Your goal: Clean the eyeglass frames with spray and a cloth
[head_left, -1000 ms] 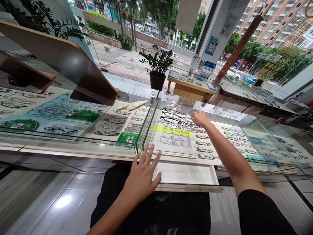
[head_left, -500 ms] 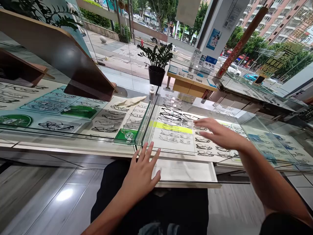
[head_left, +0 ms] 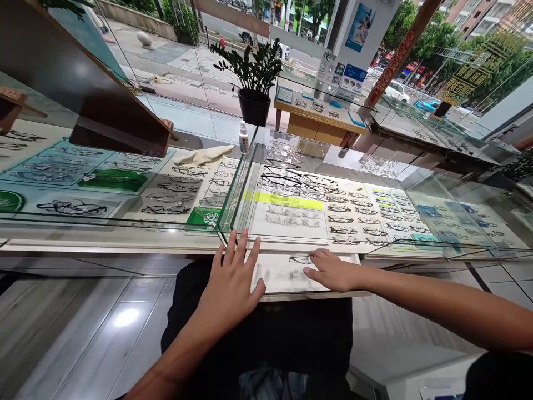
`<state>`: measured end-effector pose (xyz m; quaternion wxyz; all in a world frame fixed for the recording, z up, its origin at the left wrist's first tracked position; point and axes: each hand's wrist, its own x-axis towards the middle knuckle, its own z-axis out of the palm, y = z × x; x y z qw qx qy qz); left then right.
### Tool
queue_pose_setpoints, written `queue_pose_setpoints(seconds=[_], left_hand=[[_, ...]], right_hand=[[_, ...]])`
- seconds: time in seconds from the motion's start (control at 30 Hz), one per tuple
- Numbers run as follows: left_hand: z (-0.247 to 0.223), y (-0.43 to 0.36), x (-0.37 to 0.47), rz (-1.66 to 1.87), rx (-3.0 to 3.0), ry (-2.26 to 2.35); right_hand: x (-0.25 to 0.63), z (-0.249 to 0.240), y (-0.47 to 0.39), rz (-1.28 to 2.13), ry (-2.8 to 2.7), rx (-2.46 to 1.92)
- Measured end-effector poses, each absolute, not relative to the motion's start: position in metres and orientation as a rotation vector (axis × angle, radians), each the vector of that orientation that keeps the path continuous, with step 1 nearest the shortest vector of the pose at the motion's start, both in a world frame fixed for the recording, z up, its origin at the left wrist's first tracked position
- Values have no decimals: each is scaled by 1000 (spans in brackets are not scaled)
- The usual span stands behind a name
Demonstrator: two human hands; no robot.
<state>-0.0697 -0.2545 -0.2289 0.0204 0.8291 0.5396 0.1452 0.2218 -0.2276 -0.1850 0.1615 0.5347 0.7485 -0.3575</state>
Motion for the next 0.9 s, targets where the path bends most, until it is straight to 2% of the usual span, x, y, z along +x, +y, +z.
queue_pose_setpoints(seconds=[0.17,0.37,0.57,0.9], left_hand=[[-232,-254,-69,436,2568,1700],[-235,-252,-69,457,2581,1726],[-237,-250,-70,492,2603,1721],[-238,-245,-69,482,2533,1752]], right_hand=[[219,-256,-180,-593,2172,1823],[221,-310,-107,-124,2318,2078],[232,-346,-56,-166,2162,2250],[253,-367,-32,-260,2118,2165]])
